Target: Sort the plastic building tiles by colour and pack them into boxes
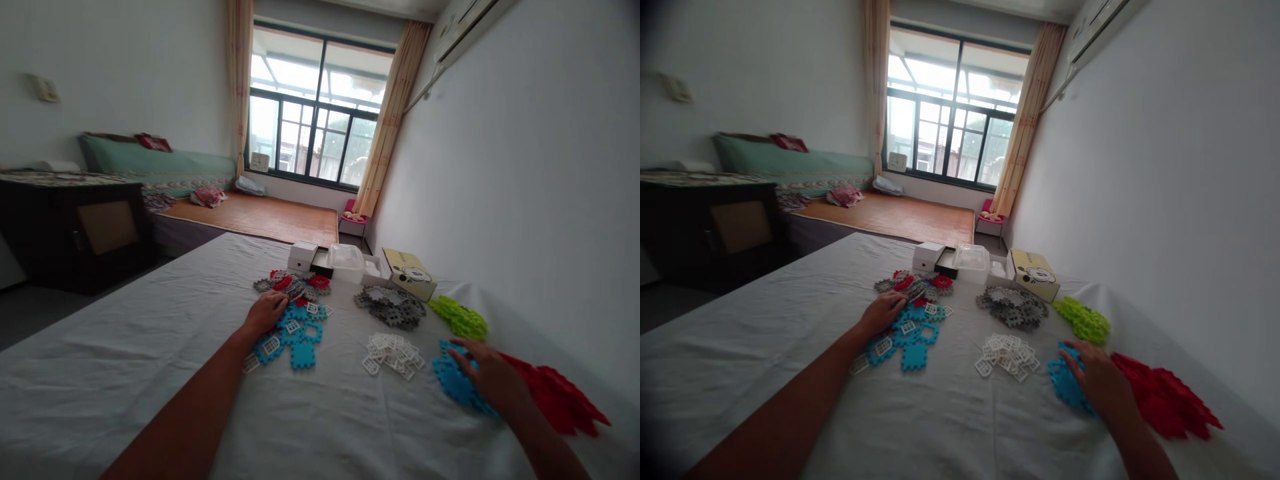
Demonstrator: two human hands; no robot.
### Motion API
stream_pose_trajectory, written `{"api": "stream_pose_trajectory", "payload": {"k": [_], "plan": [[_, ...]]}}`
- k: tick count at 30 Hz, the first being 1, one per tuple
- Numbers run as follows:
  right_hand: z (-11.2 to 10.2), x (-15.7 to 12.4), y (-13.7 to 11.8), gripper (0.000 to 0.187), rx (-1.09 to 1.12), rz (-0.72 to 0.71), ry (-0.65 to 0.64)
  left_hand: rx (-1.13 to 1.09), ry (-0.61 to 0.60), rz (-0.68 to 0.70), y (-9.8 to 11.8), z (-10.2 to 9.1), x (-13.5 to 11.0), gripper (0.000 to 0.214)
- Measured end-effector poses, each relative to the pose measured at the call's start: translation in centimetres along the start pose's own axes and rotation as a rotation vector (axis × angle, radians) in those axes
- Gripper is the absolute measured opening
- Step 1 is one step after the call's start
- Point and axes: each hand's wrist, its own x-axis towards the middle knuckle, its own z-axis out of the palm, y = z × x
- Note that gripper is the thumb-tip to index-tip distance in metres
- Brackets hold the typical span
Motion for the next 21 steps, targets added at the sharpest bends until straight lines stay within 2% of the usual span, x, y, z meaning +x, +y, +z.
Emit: {"api": "stream_pose_trajectory", "payload": {"k": [2,4,5,7,9,11,14,17,21], "plan": [[1.3,0.3,-6.0,0.036,0.114,-0.113,-0.152,-0.010,-0.001,-0.004,0.0,0.0,-0.1,0.033],[2.8,0.2,-12.4,0.032,0.229,-0.294,-0.338,-0.018,-0.002,-0.005,0.1,0.0,-0.1,0.032],[3.7,0.1,-15.4,0.030,0.256,-0.406,-0.386,-0.020,-0.001,-0.005,0.2,0.0,-0.2,0.032],[5.4,-0.2,-20.3,0.030,0.274,-0.579,-0.410,-0.027,0.003,-0.013,0.3,-0.1,-0.2,0.031],[7.0,-0.3,-23.3,0.036,0.240,-0.673,-0.384,-0.037,0.010,-0.027,0.5,-0.1,-0.3,0.029],[8.2,-0.3,-24.8,0.041,0.180,-0.697,-0.342,-0.046,0.018,-0.038,0.6,-0.2,-0.3,0.028],[9.1,-0.5,-25.2,0.039,0.130,-0.693,-0.271,-0.047,0.015,-0.046,0.5,-0.1,-0.2,0.027],[8.8,-0.8,-24.9,0.027,0.109,-0.693,-0.251,-0.041,0.004,-0.036,0.3,0.0,0.0,0.030],[7.6,-0.5,-22.8,0.027,0.077,-0.605,-0.241,-0.051,-0.003,-0.013,0.0,0.0,0.2,0.031]]}}
